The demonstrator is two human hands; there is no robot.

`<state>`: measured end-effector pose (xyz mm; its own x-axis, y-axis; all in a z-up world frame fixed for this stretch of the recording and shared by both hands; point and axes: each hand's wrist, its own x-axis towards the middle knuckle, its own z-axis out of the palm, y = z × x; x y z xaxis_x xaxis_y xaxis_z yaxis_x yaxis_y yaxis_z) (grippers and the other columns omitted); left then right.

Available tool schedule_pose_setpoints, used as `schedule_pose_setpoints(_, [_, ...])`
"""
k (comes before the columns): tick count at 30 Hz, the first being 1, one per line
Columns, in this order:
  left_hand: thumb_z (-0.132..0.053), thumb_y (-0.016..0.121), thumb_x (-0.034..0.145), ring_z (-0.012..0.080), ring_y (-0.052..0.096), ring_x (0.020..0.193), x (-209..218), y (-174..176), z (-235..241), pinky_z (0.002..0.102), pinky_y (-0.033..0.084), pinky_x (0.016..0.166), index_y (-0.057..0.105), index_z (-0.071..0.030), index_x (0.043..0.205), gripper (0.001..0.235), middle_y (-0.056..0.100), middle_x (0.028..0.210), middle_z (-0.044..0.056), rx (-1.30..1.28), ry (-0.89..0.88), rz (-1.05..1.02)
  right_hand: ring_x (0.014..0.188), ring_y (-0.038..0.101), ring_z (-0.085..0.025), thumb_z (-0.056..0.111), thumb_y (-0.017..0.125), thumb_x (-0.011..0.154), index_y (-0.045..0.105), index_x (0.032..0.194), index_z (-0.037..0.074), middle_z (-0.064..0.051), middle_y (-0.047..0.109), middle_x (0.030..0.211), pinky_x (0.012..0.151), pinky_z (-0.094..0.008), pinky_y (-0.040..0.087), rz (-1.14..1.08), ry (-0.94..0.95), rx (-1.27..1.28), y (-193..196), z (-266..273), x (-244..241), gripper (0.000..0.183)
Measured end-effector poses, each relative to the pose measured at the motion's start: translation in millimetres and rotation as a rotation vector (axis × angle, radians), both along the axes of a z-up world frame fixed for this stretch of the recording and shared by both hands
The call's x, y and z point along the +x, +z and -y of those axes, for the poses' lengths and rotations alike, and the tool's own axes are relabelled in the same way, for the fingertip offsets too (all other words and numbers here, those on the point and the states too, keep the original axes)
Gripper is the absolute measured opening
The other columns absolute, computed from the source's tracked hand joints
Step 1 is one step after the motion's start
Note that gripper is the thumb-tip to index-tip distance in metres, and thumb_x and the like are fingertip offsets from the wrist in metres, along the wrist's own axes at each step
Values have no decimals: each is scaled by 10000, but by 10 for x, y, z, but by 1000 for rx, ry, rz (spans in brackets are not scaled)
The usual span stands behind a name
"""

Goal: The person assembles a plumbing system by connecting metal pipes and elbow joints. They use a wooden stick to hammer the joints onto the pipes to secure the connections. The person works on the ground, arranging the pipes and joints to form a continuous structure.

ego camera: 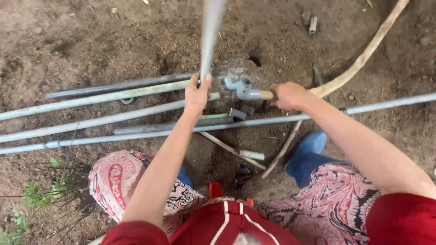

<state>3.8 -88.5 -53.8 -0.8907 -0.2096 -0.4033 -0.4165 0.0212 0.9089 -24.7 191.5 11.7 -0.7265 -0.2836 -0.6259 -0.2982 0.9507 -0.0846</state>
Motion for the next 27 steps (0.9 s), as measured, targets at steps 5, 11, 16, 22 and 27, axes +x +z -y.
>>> schedule_pose_setpoints(5, [-231,592,921,250,652,870,295,714,-60,435,484,799,435,-113,1224,361,622,931,90,789,263,-107,1042,611,-393,209,676,791,562,1153,65,-184,615,1106,943,-541,441,-229,28,-157,-215,-65,-8,407])
schedule_pose_setpoints(11, [-208,591,912,267,658,957,511,1199,78,378,512,695,420,-144,1234,370,641,1049,108,818,254,-78,899,622,-371,123,608,784,551,1137,103,-123,570,940,816,-495,487,-671,80,-420,-122,23,47,358])
schedule_pose_setpoints(16, [-186,602,911,274,665,953,343,1146,192,320,524,656,424,-122,1231,372,639,1039,124,719,173,-140,902,675,-301,129,584,788,612,967,161,-73,647,878,839,-425,531,-411,125,-244,-180,23,98,184])
schedule_pose_setpoints(22, [-233,618,910,280,657,994,215,657,65,299,533,693,308,-55,1340,559,604,1093,155,631,166,-131,1036,647,-334,103,504,779,584,1210,213,-108,672,1112,900,-529,477,-88,264,57,424,388,386,453])
schedule_pose_setpoints(27, [-255,593,931,242,661,966,256,618,6,258,533,673,411,-93,1286,431,604,1027,111,470,57,-176,982,664,-249,108,487,829,636,1133,240,-33,695,973,836,-427,487,-122,251,28,8,195,241,364])
